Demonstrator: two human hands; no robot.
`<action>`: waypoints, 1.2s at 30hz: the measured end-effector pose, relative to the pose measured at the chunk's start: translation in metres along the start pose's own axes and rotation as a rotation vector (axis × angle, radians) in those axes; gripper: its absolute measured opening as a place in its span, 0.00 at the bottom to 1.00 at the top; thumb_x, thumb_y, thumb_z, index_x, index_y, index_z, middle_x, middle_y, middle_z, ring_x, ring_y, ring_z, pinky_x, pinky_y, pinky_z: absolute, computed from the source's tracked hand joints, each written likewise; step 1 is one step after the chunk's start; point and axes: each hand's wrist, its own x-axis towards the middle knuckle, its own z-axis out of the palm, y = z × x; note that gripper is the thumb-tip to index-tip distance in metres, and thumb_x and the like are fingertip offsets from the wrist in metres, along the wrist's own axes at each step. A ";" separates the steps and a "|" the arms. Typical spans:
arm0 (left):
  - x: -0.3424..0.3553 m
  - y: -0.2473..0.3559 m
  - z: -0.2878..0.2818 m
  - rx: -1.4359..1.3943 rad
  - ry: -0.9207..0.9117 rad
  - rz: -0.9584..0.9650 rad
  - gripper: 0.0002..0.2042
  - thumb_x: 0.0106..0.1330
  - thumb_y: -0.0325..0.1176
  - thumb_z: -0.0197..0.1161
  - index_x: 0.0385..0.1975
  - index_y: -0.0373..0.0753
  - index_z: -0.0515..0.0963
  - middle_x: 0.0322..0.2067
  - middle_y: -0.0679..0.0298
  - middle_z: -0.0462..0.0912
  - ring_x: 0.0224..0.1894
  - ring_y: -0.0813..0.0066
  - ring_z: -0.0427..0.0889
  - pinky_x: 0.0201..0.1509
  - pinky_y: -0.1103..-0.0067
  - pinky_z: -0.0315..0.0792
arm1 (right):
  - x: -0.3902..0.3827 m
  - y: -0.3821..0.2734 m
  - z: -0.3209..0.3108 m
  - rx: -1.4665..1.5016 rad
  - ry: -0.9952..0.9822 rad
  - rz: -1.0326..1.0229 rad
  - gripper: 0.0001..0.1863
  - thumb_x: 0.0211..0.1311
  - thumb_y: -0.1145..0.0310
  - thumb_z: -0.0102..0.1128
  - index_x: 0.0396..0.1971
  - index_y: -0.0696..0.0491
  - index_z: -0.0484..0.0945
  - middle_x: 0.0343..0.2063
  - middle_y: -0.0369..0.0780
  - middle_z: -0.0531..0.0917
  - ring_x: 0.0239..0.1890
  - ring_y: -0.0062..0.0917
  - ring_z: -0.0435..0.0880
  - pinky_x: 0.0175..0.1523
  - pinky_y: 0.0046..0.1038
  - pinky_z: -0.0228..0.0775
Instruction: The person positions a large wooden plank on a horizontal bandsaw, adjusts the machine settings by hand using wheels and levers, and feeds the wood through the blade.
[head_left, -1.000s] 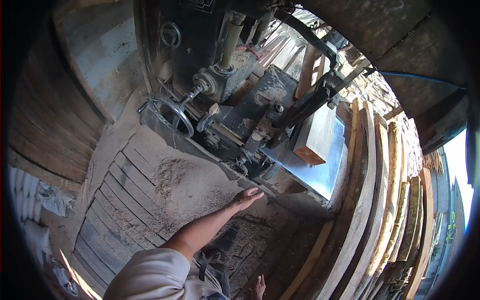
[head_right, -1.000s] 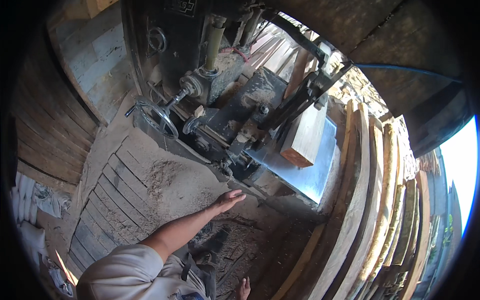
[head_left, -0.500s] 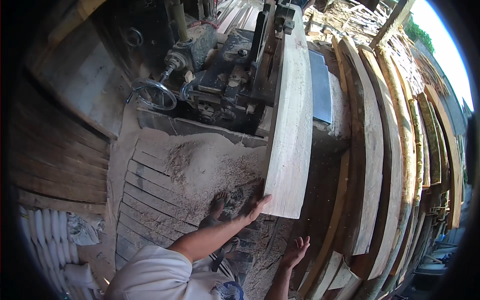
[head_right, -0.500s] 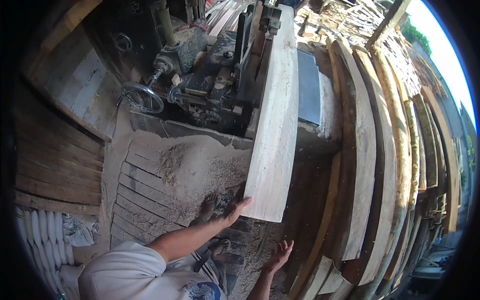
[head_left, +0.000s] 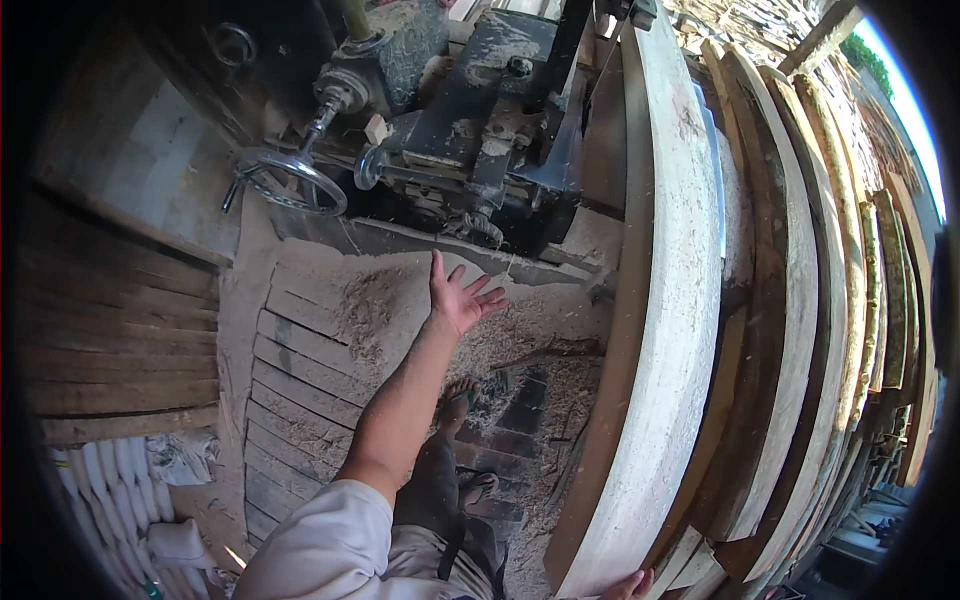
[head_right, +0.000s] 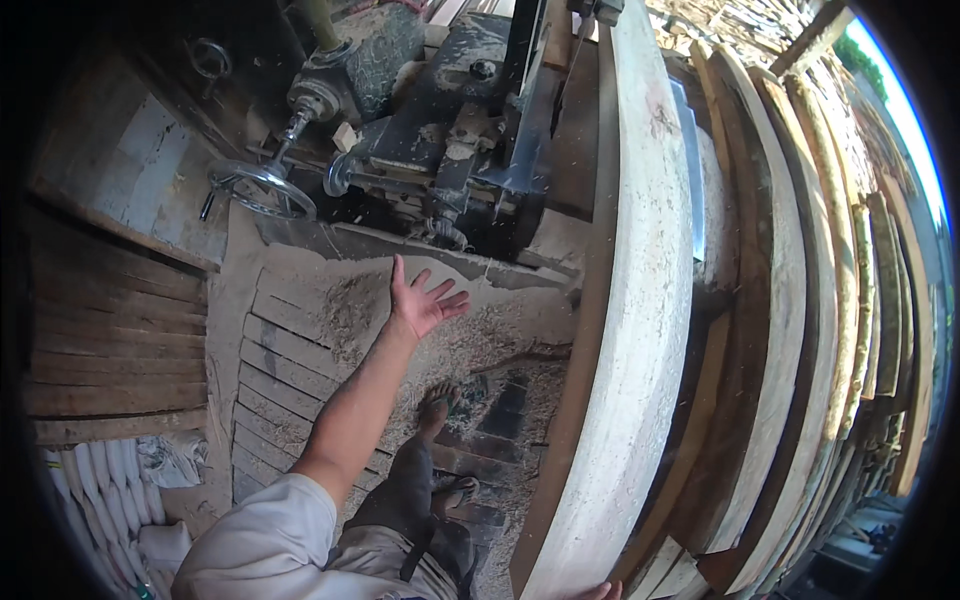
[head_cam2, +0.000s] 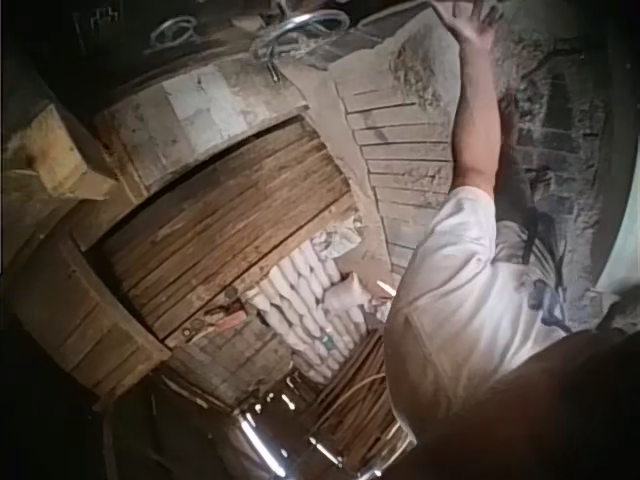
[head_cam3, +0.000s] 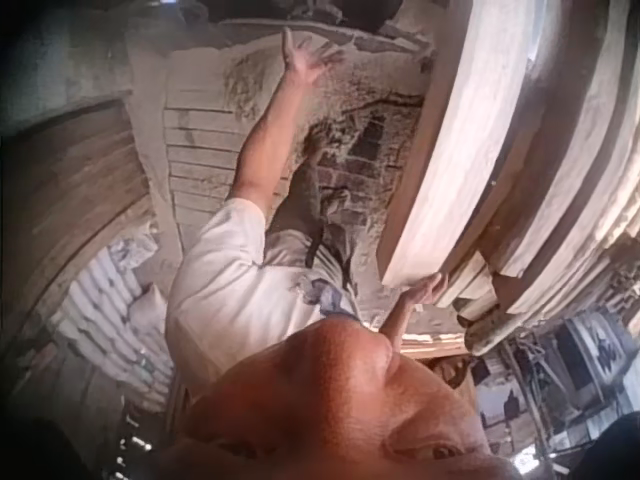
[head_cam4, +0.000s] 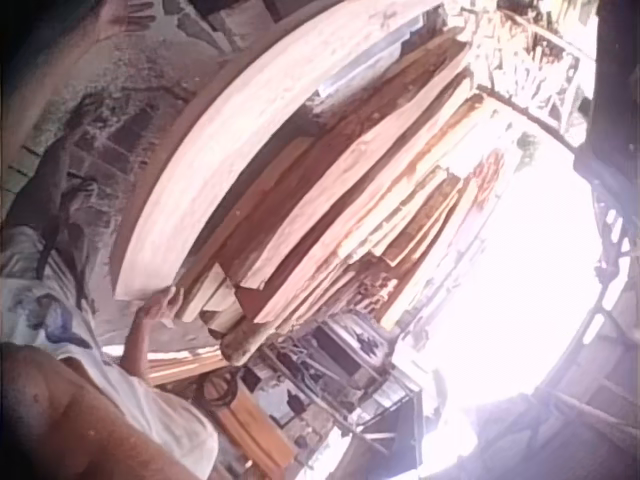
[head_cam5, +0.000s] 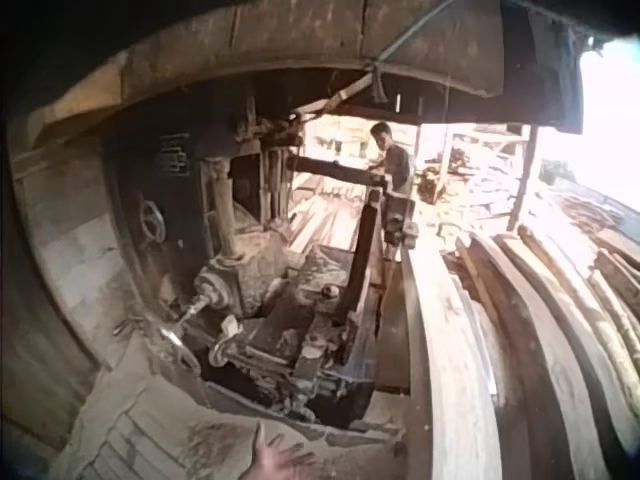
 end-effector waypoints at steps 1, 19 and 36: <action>0.023 0.015 0.014 0.006 0.005 -0.010 0.54 0.50 0.77 0.50 0.71 0.50 0.38 0.66 0.46 0.49 0.54 0.42 0.70 0.51 0.44 0.69 | 0.009 -0.065 -0.006 -0.060 -0.046 -0.038 0.20 0.68 0.62 0.51 0.49 0.65 0.72 0.41 0.50 0.80 0.40 0.37 0.78 0.43 0.36 0.73; 0.086 0.034 0.026 1.802 0.424 1.616 0.34 0.41 0.40 0.76 0.49 0.41 0.66 0.50 0.54 0.64 0.58 0.49 0.61 0.60 0.59 0.58 | 0.101 -0.441 0.481 0.474 -0.441 -1.101 0.20 0.63 0.68 0.53 0.54 0.59 0.71 0.54 0.50 0.74 0.56 0.43 0.74 0.59 0.40 0.66; 0.132 0.074 0.006 0.327 0.155 0.339 0.10 0.47 0.36 0.57 0.27 0.39 0.75 0.28 0.65 0.77 0.34 0.65 0.77 0.43 0.71 0.71 | -0.004 -0.372 0.525 0.735 -1.313 -0.411 0.25 0.55 0.49 0.65 0.34 0.60 0.80 0.26 0.47 0.81 0.34 0.30 0.82 0.40 0.32 0.71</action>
